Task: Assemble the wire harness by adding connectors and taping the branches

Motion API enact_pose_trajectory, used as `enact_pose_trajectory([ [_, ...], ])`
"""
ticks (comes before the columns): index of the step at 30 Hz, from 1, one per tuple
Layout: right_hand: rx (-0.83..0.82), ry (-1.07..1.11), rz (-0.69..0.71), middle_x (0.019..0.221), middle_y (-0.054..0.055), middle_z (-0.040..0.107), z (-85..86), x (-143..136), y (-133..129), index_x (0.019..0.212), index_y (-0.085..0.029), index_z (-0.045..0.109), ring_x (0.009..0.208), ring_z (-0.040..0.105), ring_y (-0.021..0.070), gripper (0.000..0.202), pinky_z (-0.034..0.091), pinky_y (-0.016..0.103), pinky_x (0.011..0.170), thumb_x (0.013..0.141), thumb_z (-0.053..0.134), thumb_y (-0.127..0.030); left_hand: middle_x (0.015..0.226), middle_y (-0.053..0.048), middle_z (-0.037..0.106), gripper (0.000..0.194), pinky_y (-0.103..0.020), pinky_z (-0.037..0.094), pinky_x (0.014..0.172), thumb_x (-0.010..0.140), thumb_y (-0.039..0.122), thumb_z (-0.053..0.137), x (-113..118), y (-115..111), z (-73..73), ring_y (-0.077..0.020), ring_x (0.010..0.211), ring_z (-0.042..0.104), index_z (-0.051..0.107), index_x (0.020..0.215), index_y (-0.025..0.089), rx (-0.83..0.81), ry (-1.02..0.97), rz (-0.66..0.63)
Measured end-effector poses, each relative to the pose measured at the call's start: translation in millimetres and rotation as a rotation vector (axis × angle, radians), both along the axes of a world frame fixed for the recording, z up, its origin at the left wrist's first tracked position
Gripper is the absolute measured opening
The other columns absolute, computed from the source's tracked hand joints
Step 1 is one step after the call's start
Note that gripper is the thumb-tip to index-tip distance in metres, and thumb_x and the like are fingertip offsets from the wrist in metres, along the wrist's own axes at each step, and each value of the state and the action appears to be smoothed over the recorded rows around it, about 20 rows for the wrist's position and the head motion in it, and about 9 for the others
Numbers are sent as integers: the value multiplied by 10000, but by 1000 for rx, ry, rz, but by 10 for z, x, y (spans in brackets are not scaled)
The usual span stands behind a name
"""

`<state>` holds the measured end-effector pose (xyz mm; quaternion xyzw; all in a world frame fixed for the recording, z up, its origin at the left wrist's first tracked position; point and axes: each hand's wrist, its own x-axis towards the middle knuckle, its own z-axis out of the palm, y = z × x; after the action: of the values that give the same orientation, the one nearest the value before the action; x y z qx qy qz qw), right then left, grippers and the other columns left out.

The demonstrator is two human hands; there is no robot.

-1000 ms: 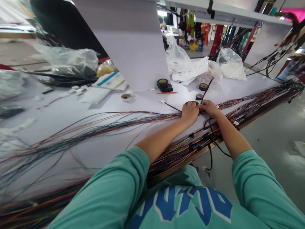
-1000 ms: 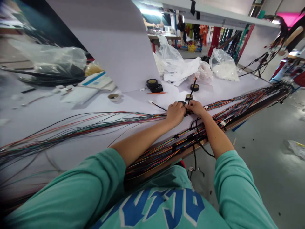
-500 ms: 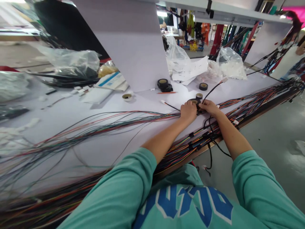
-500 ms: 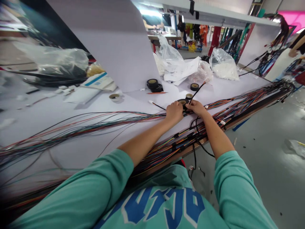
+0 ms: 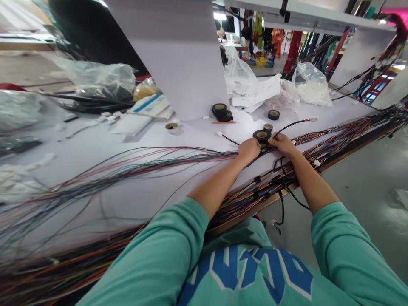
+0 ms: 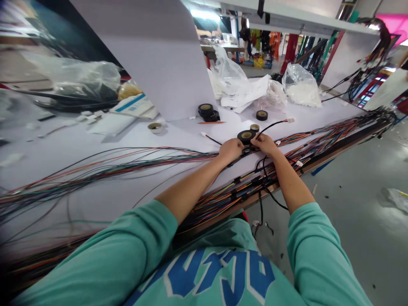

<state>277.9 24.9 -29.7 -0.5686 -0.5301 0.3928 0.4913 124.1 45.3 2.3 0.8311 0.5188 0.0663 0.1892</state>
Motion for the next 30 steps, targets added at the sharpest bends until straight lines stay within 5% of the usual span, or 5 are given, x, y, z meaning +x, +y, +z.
enact_pose_trajectory([
  [10, -46, 5, 20, 567, -63, 481, -28, 34, 14, 651, -186, 455, 589, 454, 89, 272, 377, 252, 629, 572, 635, -374, 937, -108, 703, 281, -260, 459, 742, 725, 128, 469, -33, 188, -37, -202, 892, 632, 713, 866, 132, -80, -19, -90],
  [18, 40, -132, 84, 592, -54, 475, 8, 47, -4, 627, -195, 443, 621, 459, 104, 267, 384, 268, 660, 604, 619, -395, 877, -86, 699, 197, -242, 455, 715, 719, 245, 584, -51, 282, -82, -204, 849, 643, 691, 841, 133, -164, -52, -40],
  [25, 63, -141, 142, 694, -18, 553, 28, 55, -14, 637, -190, 477, 723, 513, 133, 228, 407, 299, 747, 602, 628, -356, 1326, -252, 422, 770, -328, 444, 858, 692, 327, 660, -22, 103, 15, -294, 1143, 529, 307, 1331, 79, 22, -56, 158],
  [28, 75, -171, 181, 692, -19, 540, 38, 65, -8, 634, -187, 482, 713, 499, 130, 241, 397, 298, 735, 601, 629, -375, 1476, -218, 214, 866, -415, 336, 1012, 677, 249, 643, 23, 167, 61, -329, 1332, 302, 194, 1411, 153, 169, 28, -47],
  [30, 86, -182, 204, 670, -25, 527, 41, 69, -2, 629, -187, 483, 690, 484, 124, 251, 391, 292, 714, 600, 631, -387, 1505, -171, 178, 910, -418, 300, 1045, 647, 188, 624, 58, 300, 84, -310, 1359, 247, 163, 1431, 204, 116, 96, -249],
])
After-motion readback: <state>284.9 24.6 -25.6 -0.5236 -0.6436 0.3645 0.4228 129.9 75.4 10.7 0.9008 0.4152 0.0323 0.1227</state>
